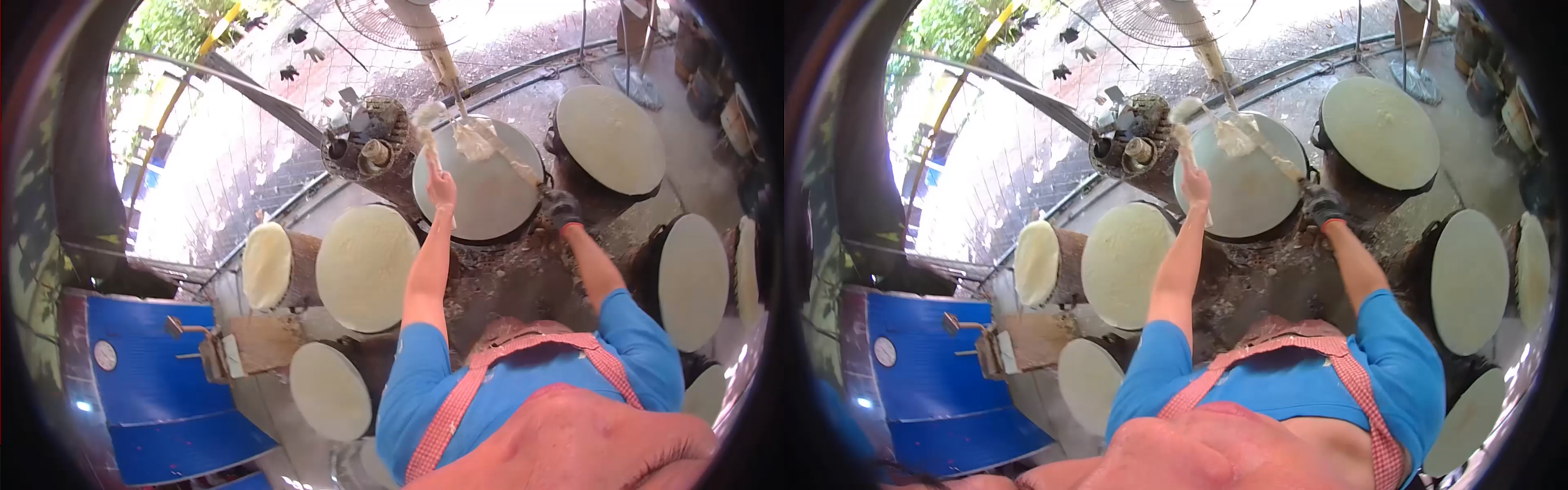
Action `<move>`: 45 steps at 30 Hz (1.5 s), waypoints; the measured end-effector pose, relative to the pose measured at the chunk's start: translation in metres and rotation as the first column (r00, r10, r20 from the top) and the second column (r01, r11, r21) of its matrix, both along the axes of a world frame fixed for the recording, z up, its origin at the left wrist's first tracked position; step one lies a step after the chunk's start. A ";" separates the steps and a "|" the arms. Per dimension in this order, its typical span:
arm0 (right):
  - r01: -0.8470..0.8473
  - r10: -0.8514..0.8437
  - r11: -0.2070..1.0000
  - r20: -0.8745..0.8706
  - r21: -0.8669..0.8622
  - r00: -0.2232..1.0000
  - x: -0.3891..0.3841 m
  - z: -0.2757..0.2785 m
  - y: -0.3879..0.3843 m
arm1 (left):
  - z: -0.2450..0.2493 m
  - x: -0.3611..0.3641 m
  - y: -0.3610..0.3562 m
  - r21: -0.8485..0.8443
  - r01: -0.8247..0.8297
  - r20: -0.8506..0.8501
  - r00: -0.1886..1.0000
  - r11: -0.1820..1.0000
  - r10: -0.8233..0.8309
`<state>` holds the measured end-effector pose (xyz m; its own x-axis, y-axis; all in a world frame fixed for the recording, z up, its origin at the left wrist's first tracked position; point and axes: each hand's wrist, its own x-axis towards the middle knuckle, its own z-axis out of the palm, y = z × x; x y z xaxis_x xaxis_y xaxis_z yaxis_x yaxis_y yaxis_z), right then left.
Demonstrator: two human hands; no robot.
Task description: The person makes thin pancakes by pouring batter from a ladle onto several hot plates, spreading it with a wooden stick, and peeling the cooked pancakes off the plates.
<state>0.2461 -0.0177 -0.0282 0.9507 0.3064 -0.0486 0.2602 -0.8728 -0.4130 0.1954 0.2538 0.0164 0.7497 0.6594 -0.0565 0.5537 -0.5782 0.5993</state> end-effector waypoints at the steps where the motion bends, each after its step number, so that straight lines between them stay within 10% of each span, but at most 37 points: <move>1: 0.024 -0.024 1.000 -0.005 0.018 1.000 0.009 -0.010 0.007 | 0.005 0.002 0.013 0.149 0.013 0.348 0.935 0.989 -0.064; 3: 0.094 -0.052 0.852 -0.096 0.515 0.994 0.014 -0.042 -0.002 | 0.008 -0.013 0.036 0.235 0.068 0.602 0.773 0.970 -0.200; 4: 0.119 -0.007 0.820 -0.199 0.560 0.980 0.002 -0.033 0.018 | -0.003 -0.028 0.046 -0.047 0.189 0.657 0.745 0.981 -0.112; 7: 0.072 -0.120 0.905 0.090 0.419 0.989 0.007 -0.053 0.061 | 0.006 -0.097 0.017 -0.545 0.240 0.503 0.860 0.803 0.084; 9: -0.287 0.237 0.939 0.248 0.190 0.939 0.033 -0.074 0.048 | -0.026 -0.154 0.010 -0.639 0.143 0.318 0.944 0.756 0.091; 11: -0.050 0.067 0.939 -0.037 0.339 0.997 0.028 -0.028 0.008 | -0.048 -0.199 0.002 -0.726 0.063 0.209 0.969 0.685 0.132; 13: 0.078 -0.026 0.938 -0.155 0.338 0.988 0.022 -0.047 0.019 | -0.100 -0.220 0.012 -0.388 0.245 0.422 0.904 0.888 -0.065; 15: 0.217 -0.120 0.925 -0.299 0.314 0.947 0.006 -0.091 0.043 | -0.043 -0.236 -0.017 -0.731 0.029 0.149 0.982 0.682 0.118; 20: -0.099 0.180 0.866 -0.121 0.490 0.976 -0.003 -0.051 0.028 | -0.041 -0.247 -0.013 -0.719 0.053 0.172 0.980 0.693 0.103; 23: 0.530 0.164 0.235 -0.571 0.815 0.804 0.026 -0.080 0.004 | -0.044 -0.235 -0.015 -0.678 0.081 0.191 0.979 0.731 0.068; 27: 0.392 0.089 0.559 -0.522 0.731 0.848 0.000 -0.085 0.043 | -0.049 -0.236 -0.026 -0.649 0.036 0.175 0.979 0.760 0.103; 29: -0.087 0.394 0.603 -0.201 0.793 0.897 0.005 -0.085 0.028 | -0.049 -0.236 -0.033 -0.707 -0.035 0.131 0.975 0.707 0.179; 31: 0.475 0.281 0.706 -0.823 0.526 0.493 0.030 -0.022 -0.005 | -0.053 -0.235 -0.034 -0.718 -0.113 0.081 0.966 0.687 0.244; 35: 0.610 0.324 0.461 -0.762 0.645 0.561 0.088 -0.051 -0.006 | -0.048 -0.229 -0.046 -0.726 -0.133 0.085 0.956 0.675 0.280; 37: -0.268 0.524 0.461 -0.016 0.846 0.852 0.085 -0.087 0.009 | -0.047 -0.226 -0.049 -0.693 -0.189 0.060 0.947 0.695 0.317; 39: -0.800 0.460 0.385 0.656 0.460 0.599 0.082 -0.087 0.016 | -0.042 -0.223 -0.057 -0.669 -0.194 0.057 0.949 0.718 0.310; 41: -0.290 0.528 0.524 -0.038 0.800 0.848 0.097 -0.064 -0.005 | -0.043 -0.221 -0.063 -0.661 -0.223 0.047 0.941 0.716 0.337; 43: 0.295 0.443 0.692 -0.710 0.659 0.547 0.111 -0.042 -0.011 | -0.041 -0.217 -0.060 -0.640 -0.251 0.039 0.933 0.727 0.356; 45: 0.448 0.211 0.757 -0.827 0.476 0.522 0.141 0.001 0.012 | -0.040 -0.217 -0.065 -0.679 -0.236 0.046 0.931 0.695 0.361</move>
